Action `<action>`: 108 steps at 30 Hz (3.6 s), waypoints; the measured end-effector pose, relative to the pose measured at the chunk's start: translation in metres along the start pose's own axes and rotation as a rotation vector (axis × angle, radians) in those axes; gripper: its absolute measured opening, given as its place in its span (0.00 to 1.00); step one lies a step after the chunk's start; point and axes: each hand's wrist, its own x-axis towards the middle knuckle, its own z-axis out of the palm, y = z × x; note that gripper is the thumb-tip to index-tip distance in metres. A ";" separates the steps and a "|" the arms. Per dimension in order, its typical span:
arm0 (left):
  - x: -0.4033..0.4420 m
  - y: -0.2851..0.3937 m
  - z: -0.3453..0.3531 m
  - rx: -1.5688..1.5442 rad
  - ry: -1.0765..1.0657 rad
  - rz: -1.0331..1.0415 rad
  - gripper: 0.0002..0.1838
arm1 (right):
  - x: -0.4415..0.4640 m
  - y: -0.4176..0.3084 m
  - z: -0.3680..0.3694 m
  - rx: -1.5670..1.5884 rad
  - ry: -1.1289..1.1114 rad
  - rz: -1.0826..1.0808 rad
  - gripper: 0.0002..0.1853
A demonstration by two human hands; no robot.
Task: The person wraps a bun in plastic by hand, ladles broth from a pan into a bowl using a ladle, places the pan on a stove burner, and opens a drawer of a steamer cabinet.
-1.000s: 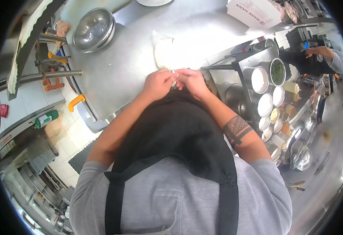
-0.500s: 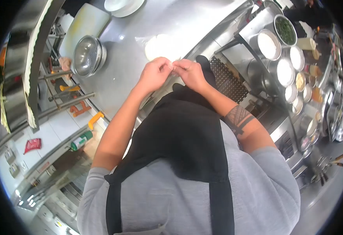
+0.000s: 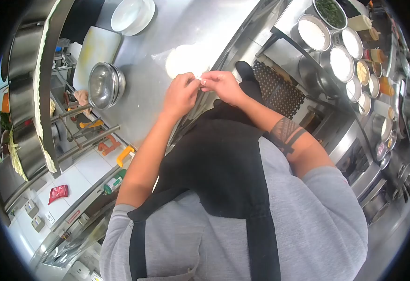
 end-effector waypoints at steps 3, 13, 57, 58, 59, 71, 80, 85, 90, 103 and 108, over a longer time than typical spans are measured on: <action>-0.002 -0.004 0.008 0.000 0.126 0.057 0.14 | 0.001 -0.005 -0.005 -0.036 0.017 0.011 0.10; -0.002 0.021 0.009 -0.278 0.277 -0.329 0.02 | -0.006 0.005 0.010 -0.682 0.123 -0.507 0.09; -0.001 -0.005 0.013 -0.110 0.305 -0.090 0.03 | -0.002 -0.009 0.036 0.263 0.231 0.216 0.05; -0.004 -0.004 0.016 -0.107 0.314 -0.093 0.03 | -0.001 -0.008 0.032 0.288 0.195 0.260 0.05; -0.007 -0.001 0.018 -0.130 0.336 -0.146 0.03 | -0.001 -0.013 0.031 0.312 0.159 0.306 0.05; -0.016 0.022 0.039 -0.365 0.519 -0.507 0.02 | 0.006 -0.024 0.026 0.399 0.132 0.514 0.07; -0.014 0.010 0.058 -0.135 0.471 -0.351 0.05 | 0.010 -0.030 0.036 0.129 0.264 0.476 0.04; -0.016 0.014 0.046 -0.111 0.410 -0.338 0.09 | 0.010 -0.032 0.037 0.031 0.248 0.451 0.04; -0.013 0.012 0.035 -0.095 0.350 -0.362 0.08 | 0.010 -0.031 0.041 -0.277 0.202 0.191 0.03; -0.030 0.008 0.007 -0.138 0.406 -0.202 0.09 | 0.008 -0.030 0.022 -0.221 0.177 0.226 0.10; -0.024 -0.007 0.019 -0.080 0.351 -0.144 0.04 | 0.013 -0.040 0.025 -0.332 0.110 0.297 0.06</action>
